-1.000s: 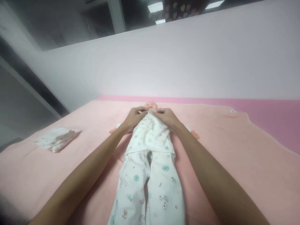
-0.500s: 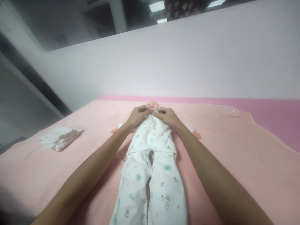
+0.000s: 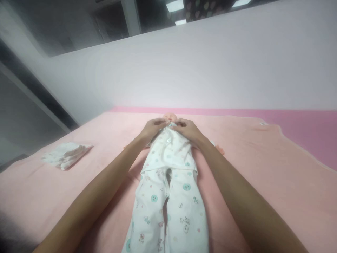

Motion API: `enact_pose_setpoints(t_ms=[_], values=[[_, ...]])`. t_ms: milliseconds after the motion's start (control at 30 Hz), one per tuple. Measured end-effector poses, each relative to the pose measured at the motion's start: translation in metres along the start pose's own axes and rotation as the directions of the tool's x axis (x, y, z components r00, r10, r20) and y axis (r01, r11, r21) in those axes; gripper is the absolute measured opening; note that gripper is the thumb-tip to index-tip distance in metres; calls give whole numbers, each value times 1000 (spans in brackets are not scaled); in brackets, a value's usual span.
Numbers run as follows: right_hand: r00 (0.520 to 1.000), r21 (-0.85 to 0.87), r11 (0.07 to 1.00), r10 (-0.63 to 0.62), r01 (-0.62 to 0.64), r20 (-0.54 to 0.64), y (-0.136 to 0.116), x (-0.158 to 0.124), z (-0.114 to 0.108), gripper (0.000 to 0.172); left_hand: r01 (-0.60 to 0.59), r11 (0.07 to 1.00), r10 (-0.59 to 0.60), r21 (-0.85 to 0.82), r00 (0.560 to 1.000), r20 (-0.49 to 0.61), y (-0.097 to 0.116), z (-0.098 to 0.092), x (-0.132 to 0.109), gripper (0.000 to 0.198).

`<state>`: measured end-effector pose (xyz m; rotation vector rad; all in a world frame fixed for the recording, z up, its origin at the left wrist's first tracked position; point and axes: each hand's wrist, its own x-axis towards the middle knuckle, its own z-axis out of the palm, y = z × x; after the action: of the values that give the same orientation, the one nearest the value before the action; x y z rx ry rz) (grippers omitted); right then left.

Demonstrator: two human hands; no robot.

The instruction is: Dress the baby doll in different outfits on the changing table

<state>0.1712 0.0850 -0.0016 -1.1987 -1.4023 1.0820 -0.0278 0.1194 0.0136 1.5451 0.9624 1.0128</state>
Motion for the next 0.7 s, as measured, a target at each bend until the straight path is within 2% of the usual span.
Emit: enact_pose_setpoints(t_ms=[267, 533, 700], values=[[1000, 14, 1000, 1, -1, 17, -1, -2, 1, 32, -16, 1000, 15, -25, 999, -45, -8, 1, 5, 53], [998, -12, 998, -60, 60, 1, 6, 2, 0, 36, -1, 999, 1, -42, 1000, 4, -12, 1, 8, 55], [983, -163, 980, -137, 116, -123, 6, 6, 7, 31, 1, 999, 1, -44, 999, 39, -10, -3, 7, 53]])
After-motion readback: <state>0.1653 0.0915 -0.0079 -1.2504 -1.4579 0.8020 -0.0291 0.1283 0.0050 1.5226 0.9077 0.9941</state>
